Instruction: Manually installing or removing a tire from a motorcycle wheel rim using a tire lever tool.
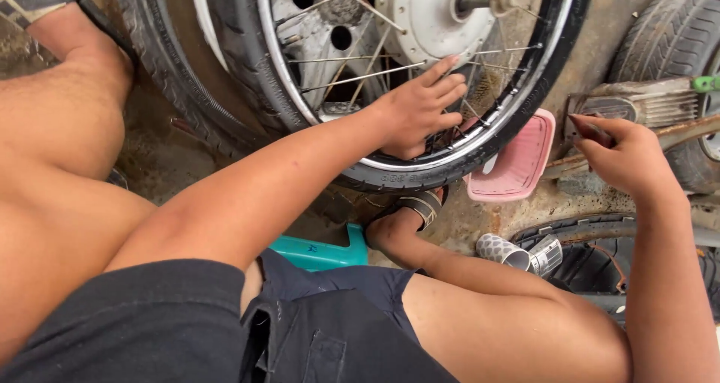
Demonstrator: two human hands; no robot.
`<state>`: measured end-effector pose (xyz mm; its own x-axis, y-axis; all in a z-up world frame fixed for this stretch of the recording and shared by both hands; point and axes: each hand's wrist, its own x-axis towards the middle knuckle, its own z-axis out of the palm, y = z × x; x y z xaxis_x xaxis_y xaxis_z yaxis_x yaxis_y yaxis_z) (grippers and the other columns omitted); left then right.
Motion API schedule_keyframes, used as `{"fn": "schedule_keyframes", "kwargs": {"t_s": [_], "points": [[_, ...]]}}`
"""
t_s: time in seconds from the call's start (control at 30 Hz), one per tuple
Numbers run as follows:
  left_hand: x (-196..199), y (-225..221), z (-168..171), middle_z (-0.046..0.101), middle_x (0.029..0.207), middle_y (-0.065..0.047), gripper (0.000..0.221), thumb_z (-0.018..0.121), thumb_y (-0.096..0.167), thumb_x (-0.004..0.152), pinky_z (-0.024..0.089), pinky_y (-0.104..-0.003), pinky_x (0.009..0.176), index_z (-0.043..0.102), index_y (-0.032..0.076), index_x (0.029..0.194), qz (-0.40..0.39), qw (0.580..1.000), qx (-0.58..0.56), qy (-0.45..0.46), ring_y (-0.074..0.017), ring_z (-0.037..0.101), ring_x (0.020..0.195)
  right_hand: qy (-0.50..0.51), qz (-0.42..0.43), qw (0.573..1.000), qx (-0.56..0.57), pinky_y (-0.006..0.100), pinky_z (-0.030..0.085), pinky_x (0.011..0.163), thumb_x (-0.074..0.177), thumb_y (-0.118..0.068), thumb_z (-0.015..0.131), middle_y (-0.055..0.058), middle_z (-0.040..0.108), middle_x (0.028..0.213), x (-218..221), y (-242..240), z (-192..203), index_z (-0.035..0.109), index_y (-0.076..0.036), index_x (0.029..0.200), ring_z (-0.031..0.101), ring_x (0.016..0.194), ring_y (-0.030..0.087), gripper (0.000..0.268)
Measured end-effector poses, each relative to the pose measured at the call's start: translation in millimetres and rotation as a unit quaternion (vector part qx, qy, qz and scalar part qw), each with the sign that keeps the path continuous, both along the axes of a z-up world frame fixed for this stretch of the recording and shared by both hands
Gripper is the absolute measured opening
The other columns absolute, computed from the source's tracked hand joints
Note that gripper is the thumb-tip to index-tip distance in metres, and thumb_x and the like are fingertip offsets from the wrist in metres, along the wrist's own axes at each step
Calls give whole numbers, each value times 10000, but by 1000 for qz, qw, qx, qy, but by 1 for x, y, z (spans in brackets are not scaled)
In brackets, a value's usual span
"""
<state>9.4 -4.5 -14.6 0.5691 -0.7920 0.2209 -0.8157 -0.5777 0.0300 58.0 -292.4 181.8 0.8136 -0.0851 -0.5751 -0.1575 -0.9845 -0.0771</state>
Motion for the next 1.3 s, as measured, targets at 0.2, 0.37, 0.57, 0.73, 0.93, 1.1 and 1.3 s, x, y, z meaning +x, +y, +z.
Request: {"fn": "schedule_keyframes", "kwargs": {"t_s": [0.2, 0.37, 0.57, 0.73, 0.93, 1.1, 1.3], "points": [[-3, 9, 8, 506, 1497, -243, 818, 475, 709, 827, -6, -656, 1250, 507, 299, 1534, 8, 1000, 14, -25, -409, 404, 1438, 39, -12, 999, 15, 420, 439, 752, 994, -148, 576, 73, 680, 1331, -3, 29, 30, 676, -121, 1400, 534, 797, 231, 420], [-8, 10, 12, 411, 1581, -253, 749, 472, 662, 892, 1, -653, 1254, 471, 316, 1556, 12, 999, 29, -14, -419, 309, 1499, 66, 15, 998, 17, 431, 472, 910, 974, -176, 583, 83, 660, 1362, -8, 40, 43, 641, -167, 1435, 615, 1052, 258, 465], [-40, 8, 54, 198, 1699, -190, 654, 414, 708, 971, -9, -578, 1282, 480, 347, 1512, 82, 987, 58, 129, -378, 67, 1590, 51, 153, 985, 61, 543, 524, 1003, 879, -235, 666, 202, 740, 1203, -23, 44, 13, 738, -209, 1289, 660, 1160, 443, 417], [-84, 4, 58, 185, 1712, -179, 646, 401, 719, 980, -24, -590, 1258, 578, 319, 1454, 114, 971, 53, 202, -377, 44, 1593, 83, 235, 966, 65, 507, 533, 1019, 878, -315, 621, 104, 743, 1225, -17, 61, -31, 723, -293, 1286, 663, 1187, 367, 421], [-111, -4, 79, 176, 1708, -176, 714, 454, 767, 937, -29, -669, 1219, 558, 292, 1460, 212, 928, 24, 306, -369, 23, 1590, 58, 338, 938, 58, 506, 562, 951, 867, -370, 624, 62, 773, 1117, -8, 83, -32, 773, -278, 1163, 702, 1108, 343, 344], [-112, -10, 73, 284, 1661, -139, 869, 663, 719, 810, 219, -631, 1185, 431, 280, 1524, 209, 943, 132, 221, -392, 81, 1580, -6, 300, 951, 78, 468, 579, 882, 849, -392, 647, 58, 760, 880, 22, 88, -3, 806, -219, 961, 733, 943, 328, 260], [-111, -8, 52, 461, 1538, -46, 884, 768, 683, 728, 471, -490, 974, 528, 196, 1427, 205, 949, 105, 216, -315, 188, 1559, -43, 238, 966, 87, 569, 524, 798, 822, -371, 689, 240, 696, 755, 34, 81, 10, 731, -33, 707, 698, 837, 470, 360]]}}
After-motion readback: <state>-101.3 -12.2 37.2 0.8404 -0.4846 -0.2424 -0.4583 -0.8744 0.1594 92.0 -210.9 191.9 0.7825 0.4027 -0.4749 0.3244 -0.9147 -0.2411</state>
